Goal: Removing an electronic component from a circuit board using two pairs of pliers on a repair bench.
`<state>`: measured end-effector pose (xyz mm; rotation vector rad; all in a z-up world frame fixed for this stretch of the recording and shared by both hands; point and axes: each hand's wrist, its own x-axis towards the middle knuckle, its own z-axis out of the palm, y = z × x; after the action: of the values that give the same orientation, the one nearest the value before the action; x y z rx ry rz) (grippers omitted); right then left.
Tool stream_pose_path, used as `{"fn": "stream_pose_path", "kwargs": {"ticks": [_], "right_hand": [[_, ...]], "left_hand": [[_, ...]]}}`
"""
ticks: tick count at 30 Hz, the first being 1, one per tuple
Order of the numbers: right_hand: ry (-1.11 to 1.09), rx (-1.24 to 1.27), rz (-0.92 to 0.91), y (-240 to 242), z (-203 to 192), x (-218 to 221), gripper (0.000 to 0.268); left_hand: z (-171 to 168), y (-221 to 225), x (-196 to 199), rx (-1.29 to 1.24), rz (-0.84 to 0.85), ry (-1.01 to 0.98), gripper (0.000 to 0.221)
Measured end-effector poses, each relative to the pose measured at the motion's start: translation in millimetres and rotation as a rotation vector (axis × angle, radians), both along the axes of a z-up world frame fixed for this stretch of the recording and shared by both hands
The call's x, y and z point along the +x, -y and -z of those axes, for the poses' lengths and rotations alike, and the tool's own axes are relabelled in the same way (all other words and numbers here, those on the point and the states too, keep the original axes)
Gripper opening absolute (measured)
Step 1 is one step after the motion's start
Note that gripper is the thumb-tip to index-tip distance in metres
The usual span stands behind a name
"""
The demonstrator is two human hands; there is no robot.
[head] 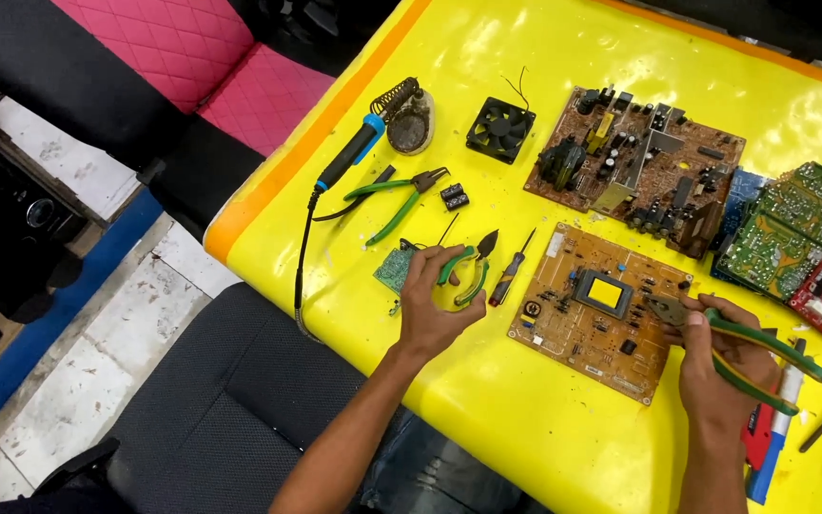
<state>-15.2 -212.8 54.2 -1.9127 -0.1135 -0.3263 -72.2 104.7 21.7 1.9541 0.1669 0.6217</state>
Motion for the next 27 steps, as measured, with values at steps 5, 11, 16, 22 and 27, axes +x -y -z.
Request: {"fn": "stream_pose_path", "kwargs": {"ticks": [5, 11, 16, 22, 27], "right_hand": [[-0.027, 0.056, -0.011, -0.2, -0.7, 1.8, 0.024], [-0.023, 0.022, 0.074, -10.2, -15.6, -1.1, 0.020], [0.056, 0.031, 0.030, 0.2, -12.8, 6.5, 0.020], [0.050, 0.051, 0.001, 2.4, -13.3, 8.5, 0.020], [0.074, -0.025, -0.034, 4.8, -14.2, 8.1, 0.021]], "left_hand": [[-0.5, 10.0, 19.9, -0.188, -0.013, 0.115, 0.048], [3.9, 30.3, 63.9, -0.228, -0.087, 0.320, 0.026], [31.4, 30.2, 98.3, -0.329, -0.069, 0.417, 0.024], [8.4, 41.4, 106.2, -0.734, 0.160, 0.436, 0.026], [-21.0, 69.7, 90.5, -0.565, 0.308, 0.269, 0.020]]}}
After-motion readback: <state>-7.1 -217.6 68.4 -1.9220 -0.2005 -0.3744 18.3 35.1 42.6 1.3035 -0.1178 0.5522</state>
